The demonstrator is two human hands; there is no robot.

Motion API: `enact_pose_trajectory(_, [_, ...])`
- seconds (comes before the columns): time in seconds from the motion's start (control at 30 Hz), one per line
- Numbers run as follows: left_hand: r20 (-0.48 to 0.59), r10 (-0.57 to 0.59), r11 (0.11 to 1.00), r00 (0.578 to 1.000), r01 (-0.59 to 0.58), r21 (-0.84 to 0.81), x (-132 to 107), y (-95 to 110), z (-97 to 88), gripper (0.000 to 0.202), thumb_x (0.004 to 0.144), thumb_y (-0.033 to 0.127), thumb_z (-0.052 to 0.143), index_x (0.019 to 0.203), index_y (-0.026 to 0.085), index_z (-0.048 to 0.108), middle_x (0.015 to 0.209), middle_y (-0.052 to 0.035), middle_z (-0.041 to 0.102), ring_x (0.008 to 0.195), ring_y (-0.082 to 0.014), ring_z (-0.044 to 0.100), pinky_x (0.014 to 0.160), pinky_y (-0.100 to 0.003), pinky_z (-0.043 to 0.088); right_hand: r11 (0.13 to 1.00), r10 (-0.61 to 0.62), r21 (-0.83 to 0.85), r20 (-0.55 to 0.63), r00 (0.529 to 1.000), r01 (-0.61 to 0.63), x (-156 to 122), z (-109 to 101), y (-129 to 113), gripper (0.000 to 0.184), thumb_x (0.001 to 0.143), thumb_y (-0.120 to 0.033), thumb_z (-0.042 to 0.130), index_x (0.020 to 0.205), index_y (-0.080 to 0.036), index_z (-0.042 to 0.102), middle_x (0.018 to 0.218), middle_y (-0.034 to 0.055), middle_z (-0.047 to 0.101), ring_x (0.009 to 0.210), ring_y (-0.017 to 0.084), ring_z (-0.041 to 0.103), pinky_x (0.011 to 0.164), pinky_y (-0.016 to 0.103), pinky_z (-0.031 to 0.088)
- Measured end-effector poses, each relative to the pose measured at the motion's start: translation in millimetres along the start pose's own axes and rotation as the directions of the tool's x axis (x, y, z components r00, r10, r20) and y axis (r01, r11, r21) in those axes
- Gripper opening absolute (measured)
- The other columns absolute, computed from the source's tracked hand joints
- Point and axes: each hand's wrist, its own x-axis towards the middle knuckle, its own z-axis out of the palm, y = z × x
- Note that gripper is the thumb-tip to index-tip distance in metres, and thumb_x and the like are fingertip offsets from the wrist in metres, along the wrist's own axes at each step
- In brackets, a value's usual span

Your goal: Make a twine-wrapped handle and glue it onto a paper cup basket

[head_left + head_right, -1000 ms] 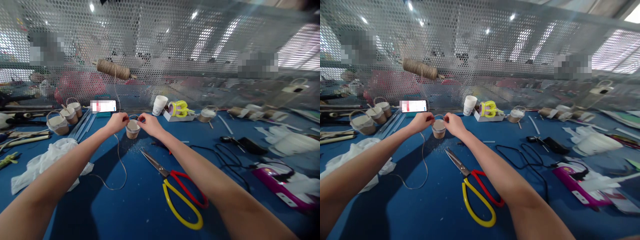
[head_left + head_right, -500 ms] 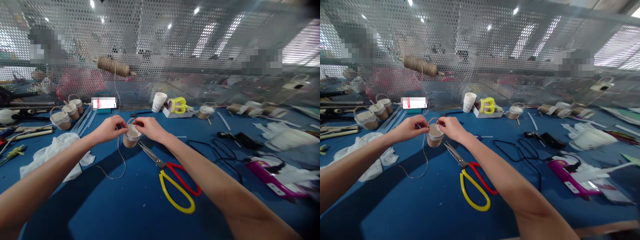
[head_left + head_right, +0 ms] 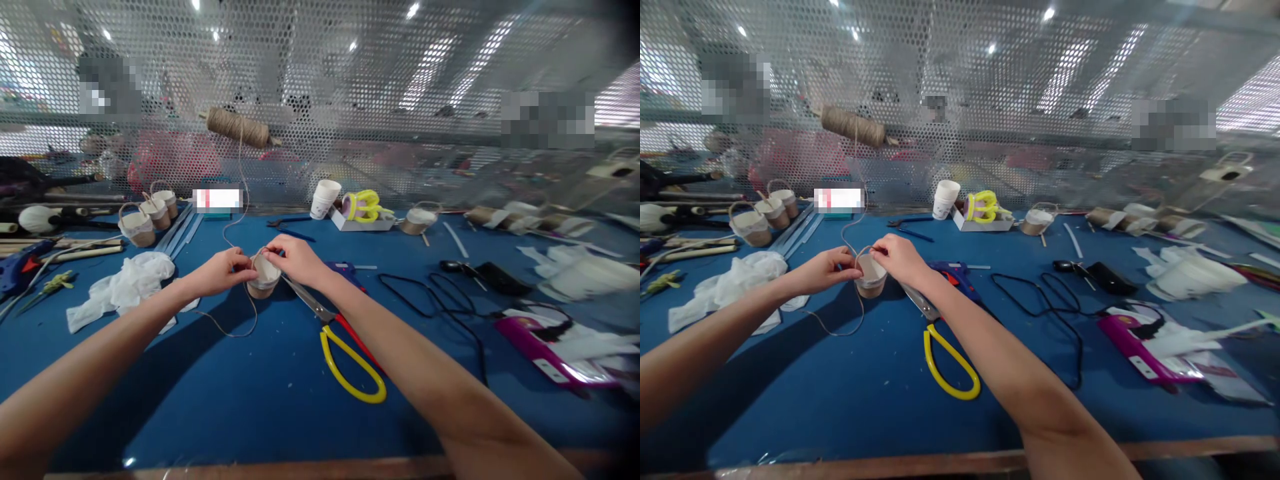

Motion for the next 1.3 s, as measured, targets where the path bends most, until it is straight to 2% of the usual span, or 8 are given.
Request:
enact_pose_trajectory(0.27, [-0.078,-0.048,0.998,0.996,0.045,-0.038,-8.3,5.0,0.6,0.030,0.071,0.036,0.060,0.090,0.013,0.061,0.079,-0.0038,0.051,0.066,-0.0132,0.048,0.066,-0.029,0.041,0.981,0.101,0.176,-0.137,0.985,-0.075,-4.9,-5.0,-3.2,0.027,0.081,-0.031,0.046,0.079,-0.011,0.064,0.071,0.0044,0.062,0.062,0.012,0.053,0.061,0.025,0.042])
enact_pose_trajectory(0.37, [-0.148,-0.102,0.969,0.984,0.064,-0.239,-16.1,17.9,-5.7,0.034,0.067,0.036,0.064,0.092,0.014,0.059,0.087,-0.0056,0.054,0.070,-0.0134,0.049,0.067,-0.029,0.041,0.975,0.128,0.198,-0.155,0.980,-0.096,-15.0,-12.1,-14.9,0.026,0.079,-0.032,0.048,0.074,-0.011,0.063,0.067,0.0042,0.062,0.061,0.013,0.052,0.061,0.026,0.041])
enact_pose_trajectory(0.53, [-0.026,-0.168,0.700,0.985,0.101,-0.707,-31.8,39.9,-6.9,0.021,0.075,0.034,0.056,0.076,0.014,0.060,0.065,0.0013,0.056,0.058,-0.0076,0.046,0.059,-0.023,0.038,0.960,0.141,0.257,-0.100,0.985,-0.112,-37.4,-21.3,-36.9,0.020,0.077,-0.029,0.051,0.074,-0.012,0.063,0.070,0.0036,0.063,0.065,0.014,0.053,0.065,0.027,0.041])
enact_pose_trajectory(0.7, [0.073,-0.189,0.476,0.979,0.157,-0.865,-47.1,54.9,5.8,0.023,0.068,0.036,0.065,0.071,0.013,0.060,0.063,0.0011,0.058,0.054,-0.0063,0.046,0.053,-0.021,0.036,0.944,0.151,0.301,-0.021,0.988,-0.138,-57.8,-20.8,-49.8,0.019,0.078,-0.028,0.051,0.075,-0.013,0.062,0.069,0.0029,0.062,0.062,0.013,0.053,0.061,0.026,0.043])
enact_pose_trajectory(0.77, [0.075,-0.208,0.442,0.975,0.163,-0.882,-52.2,60.2,11.4,0.024,0.067,0.036,0.066,0.069,0.013,0.059,0.061,0.0010,0.057,0.053,-0.0067,0.046,0.052,-0.021,0.035,0.936,0.156,0.333,-0.092,0.983,-0.117,-66.4,-20.7,-55.6,0.016,0.077,-0.026,0.054,0.084,-0.013,0.061,0.074,0.0035,0.061,0.065,0.013,0.054,0.062,0.026,0.044])
enact_pose_trajectory(0.9, [0.022,-0.217,0.481,0.976,0.127,-0.868,-57.3,68.1,21.3,0.023,0.070,0.036,0.063,0.066,0.014,0.056,0.060,0.0021,0.053,0.053,-0.0070,0.044,0.053,-0.022,0.035,0.957,0.156,0.285,-0.377,0.913,-0.046,-82.3,-19.2,-70.9,0.013,0.078,-0.028,0.054,0.083,-0.016,0.057,0.073,0.0030,0.058,0.064,0.012,0.052,0.060,0.025,0.044])
enact_pose_trajectory(1.07, [0.004,-0.212,0.585,0.977,0.130,-0.801,-55.9,75.6,30.9,0.024,0.071,0.037,0.061,0.068,0.013,0.056,0.058,0.0029,0.050,0.055,-0.0082,0.043,0.055,-0.023,0.036,0.924,0.110,0.379,-0.127,0.986,-0.055,-90.8,-7.3,-79.3,0.021,0.081,-0.032,0.051,0.067,-0.017,0.053,0.065,0.0001,0.054,0.060,0.010,0.048,0.057,0.023,0.042])
enact_pose_trajectory(1.3, [-0.090,-0.216,0.706,0.972,0.092,-0.702,-62.5,80.3,38.6,0.015,0.074,0.028,0.057,0.068,0.014,0.056,0.061,0.0024,0.048,0.058,-0.0095,0.041,0.056,-0.024,0.034,0.892,0.171,0.433,-0.057,0.984,-0.129,-94.2,-5.7,-80.3,0.021,0.080,-0.030,0.052,0.064,-0.017,0.049,0.062,-0.0018,0.048,0.057,0.009,0.043,0.054,0.021,0.039])
